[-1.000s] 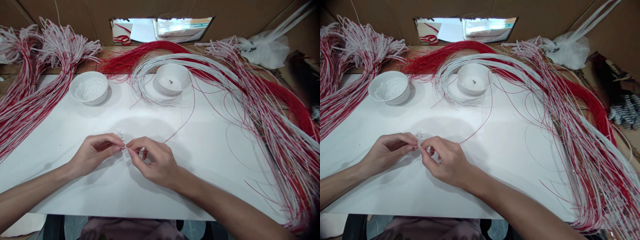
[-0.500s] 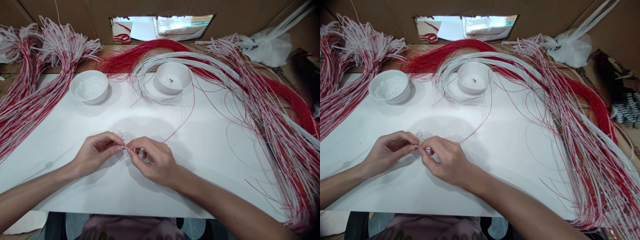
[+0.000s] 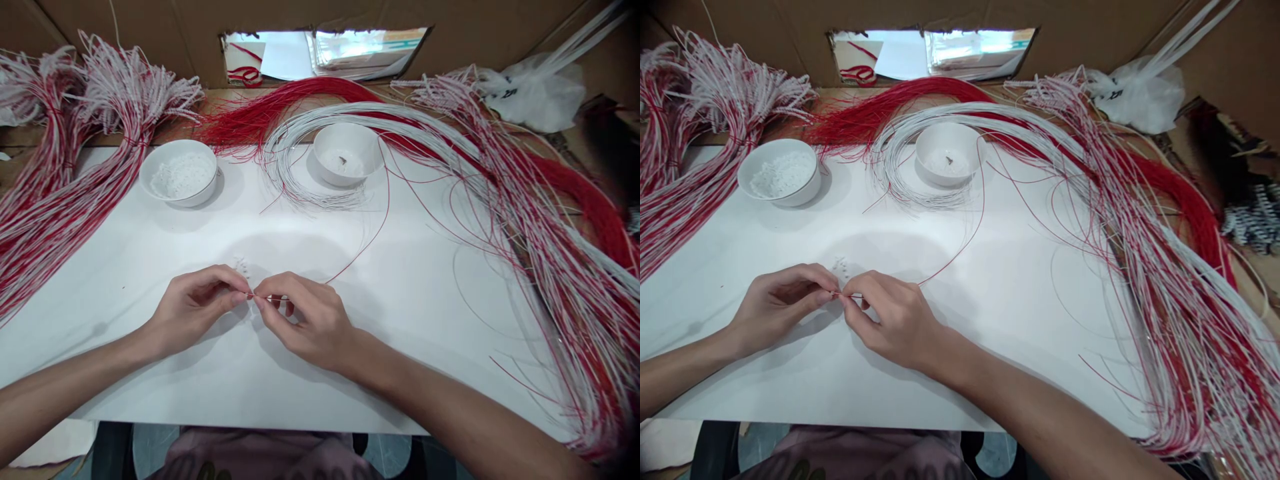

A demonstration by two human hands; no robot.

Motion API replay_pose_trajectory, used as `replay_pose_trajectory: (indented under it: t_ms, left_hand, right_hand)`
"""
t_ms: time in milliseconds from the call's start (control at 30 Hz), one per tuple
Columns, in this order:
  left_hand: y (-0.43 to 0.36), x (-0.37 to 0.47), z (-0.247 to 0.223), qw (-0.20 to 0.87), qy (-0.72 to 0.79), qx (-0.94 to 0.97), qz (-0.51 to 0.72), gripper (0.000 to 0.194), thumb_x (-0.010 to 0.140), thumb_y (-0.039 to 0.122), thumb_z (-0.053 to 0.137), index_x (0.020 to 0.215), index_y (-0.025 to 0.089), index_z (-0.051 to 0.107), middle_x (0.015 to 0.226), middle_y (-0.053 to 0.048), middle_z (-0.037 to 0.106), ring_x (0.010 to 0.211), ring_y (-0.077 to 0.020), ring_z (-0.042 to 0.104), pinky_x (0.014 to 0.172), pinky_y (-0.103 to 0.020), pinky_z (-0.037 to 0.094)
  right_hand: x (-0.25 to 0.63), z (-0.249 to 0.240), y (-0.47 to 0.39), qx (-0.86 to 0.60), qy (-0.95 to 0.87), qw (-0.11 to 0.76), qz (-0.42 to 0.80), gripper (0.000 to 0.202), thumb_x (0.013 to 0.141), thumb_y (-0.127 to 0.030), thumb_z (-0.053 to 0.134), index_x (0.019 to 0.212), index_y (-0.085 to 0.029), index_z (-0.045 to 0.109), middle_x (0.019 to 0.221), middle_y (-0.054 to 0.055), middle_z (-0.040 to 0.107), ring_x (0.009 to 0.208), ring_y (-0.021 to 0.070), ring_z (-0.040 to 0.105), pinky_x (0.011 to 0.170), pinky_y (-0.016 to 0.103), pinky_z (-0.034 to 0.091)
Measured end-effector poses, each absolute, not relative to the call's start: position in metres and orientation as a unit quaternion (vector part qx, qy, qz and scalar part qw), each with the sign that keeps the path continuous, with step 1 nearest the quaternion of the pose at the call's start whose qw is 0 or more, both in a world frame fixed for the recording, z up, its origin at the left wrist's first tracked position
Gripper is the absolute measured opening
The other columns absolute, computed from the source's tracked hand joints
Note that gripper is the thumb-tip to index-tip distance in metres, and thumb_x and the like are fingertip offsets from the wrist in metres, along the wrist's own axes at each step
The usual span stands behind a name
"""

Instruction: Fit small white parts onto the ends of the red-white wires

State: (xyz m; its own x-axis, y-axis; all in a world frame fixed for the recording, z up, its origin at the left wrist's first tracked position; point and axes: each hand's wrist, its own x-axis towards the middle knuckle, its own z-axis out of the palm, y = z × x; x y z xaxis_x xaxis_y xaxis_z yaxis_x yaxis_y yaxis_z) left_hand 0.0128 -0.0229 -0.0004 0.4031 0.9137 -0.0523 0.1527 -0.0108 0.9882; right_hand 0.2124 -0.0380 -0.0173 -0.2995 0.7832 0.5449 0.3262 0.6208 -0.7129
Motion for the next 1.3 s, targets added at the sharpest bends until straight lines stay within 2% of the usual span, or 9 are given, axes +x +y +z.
replay_pose_trajectory:
  t_ms: [200, 500, 633, 733, 867, 967, 1100, 1200, 1300]
  left_hand:
    - [-0.026, 0.013, 0.000, 0.511, 0.419, 0.661, 0.355, 0.008, 0.087, 0.015, 0.065, 0.090, 0.021, 0.069, 0.087, -0.002, 0.069, 0.082, -0.0114, 0.065, 0.074, -0.020, 0.052]
    - [-0.026, 0.014, -0.002, 0.415, 0.449, 0.717, 0.336, 0.011, 0.089, 0.014, 0.062, 0.094, 0.020, 0.069, 0.089, -0.001, 0.072, 0.081, -0.0110, 0.067, 0.073, -0.020, 0.053]
    - [-0.030, 0.012, -0.004, 0.344, 0.425, 0.764, 0.343, 0.016, 0.088, 0.009, 0.061, 0.096, 0.021, 0.068, 0.089, 0.000, 0.072, 0.079, -0.0119, 0.067, 0.070, -0.022, 0.053]
    - [-0.034, 0.011, -0.005, 0.290, 0.401, 0.797, 0.346, 0.021, 0.087, 0.006, 0.060, 0.099, 0.022, 0.066, 0.089, 0.000, 0.072, 0.080, -0.0124, 0.066, 0.068, -0.024, 0.053]
    - [-0.034, 0.011, -0.004, 0.248, 0.403, 0.812, 0.342, 0.022, 0.087, 0.006, 0.059, 0.098, 0.023, 0.065, 0.087, 0.001, 0.071, 0.077, -0.0125, 0.065, 0.066, -0.025, 0.053]
    - [-0.032, 0.012, -0.004, 0.226, 0.416, 0.811, 0.344, 0.020, 0.086, 0.005, 0.059, 0.096, 0.022, 0.064, 0.084, 0.000, 0.069, 0.076, -0.0132, 0.064, 0.067, -0.027, 0.052]
    - [-0.030, 0.012, -0.004, 0.218, 0.427, 0.808, 0.342, 0.018, 0.086, 0.007, 0.059, 0.095, 0.022, 0.064, 0.084, 0.001, 0.069, 0.076, -0.0139, 0.064, 0.068, -0.028, 0.052]
    - [-0.029, 0.013, -0.004, 0.213, 0.430, 0.813, 0.331, 0.018, 0.087, 0.009, 0.059, 0.096, 0.023, 0.064, 0.085, 0.001, 0.069, 0.077, -0.0145, 0.064, 0.069, -0.029, 0.053]
    - [-0.029, 0.013, -0.005, 0.209, 0.416, 0.825, 0.320, 0.021, 0.088, 0.008, 0.058, 0.101, 0.024, 0.062, 0.088, 0.000, 0.069, 0.079, -0.0152, 0.064, 0.072, -0.030, 0.053]
  right_hand:
    - [0.214, -0.018, -0.038, -0.358, -0.778, 0.455, 0.242, 0.006, 0.090, -0.011, 0.055, 0.090, -0.016, 0.059, 0.081, 0.000, 0.068, 0.063, 0.0054, 0.057, 0.056, 0.018, 0.046]
    - [0.214, -0.023, -0.036, -0.352, -0.784, 0.465, 0.215, 0.010, 0.094, -0.012, 0.054, 0.095, -0.016, 0.063, 0.091, 0.003, 0.072, 0.081, 0.0096, 0.068, 0.067, 0.019, 0.053]
    - [0.213, -0.025, -0.038, -0.372, -0.788, 0.455, 0.182, 0.006, 0.092, -0.016, 0.060, 0.097, -0.016, 0.063, 0.090, 0.001, 0.073, 0.079, 0.0087, 0.068, 0.069, 0.018, 0.053]
    - [0.212, -0.024, -0.040, -0.372, -0.797, 0.443, 0.173, 0.008, 0.093, -0.014, 0.056, 0.096, -0.017, 0.063, 0.089, 0.000, 0.073, 0.077, 0.0080, 0.068, 0.065, 0.018, 0.052]
    - [0.212, -0.019, -0.040, -0.402, -0.790, 0.435, 0.157, 0.008, 0.086, -0.011, 0.056, 0.085, -0.017, 0.061, 0.082, -0.001, 0.069, 0.064, 0.0068, 0.062, 0.055, 0.019, 0.047]
    - [0.213, -0.017, -0.037, -0.459, -0.766, 0.424, 0.148, 0.007, 0.078, -0.010, 0.054, 0.077, -0.016, 0.057, 0.078, 0.001, 0.065, 0.064, 0.0096, 0.059, 0.054, 0.023, 0.046]
    - [0.216, -0.017, -0.034, -0.498, -0.748, 0.416, 0.141, 0.019, 0.074, -0.004, 0.046, 0.083, -0.016, 0.059, 0.080, 0.003, 0.065, 0.068, 0.0122, 0.058, 0.058, 0.025, 0.047]
    - [0.215, -0.018, -0.036, -0.459, -0.768, 0.420, 0.152, 0.028, 0.077, -0.001, 0.044, 0.093, -0.015, 0.062, 0.091, 0.006, 0.068, 0.081, 0.0151, 0.061, 0.070, 0.028, 0.051]
    - [0.212, -0.019, -0.040, -0.417, -0.804, 0.389, 0.167, 0.017, 0.087, -0.008, 0.049, 0.096, -0.013, 0.062, 0.088, 0.006, 0.068, 0.081, 0.0162, 0.062, 0.073, 0.031, 0.050]
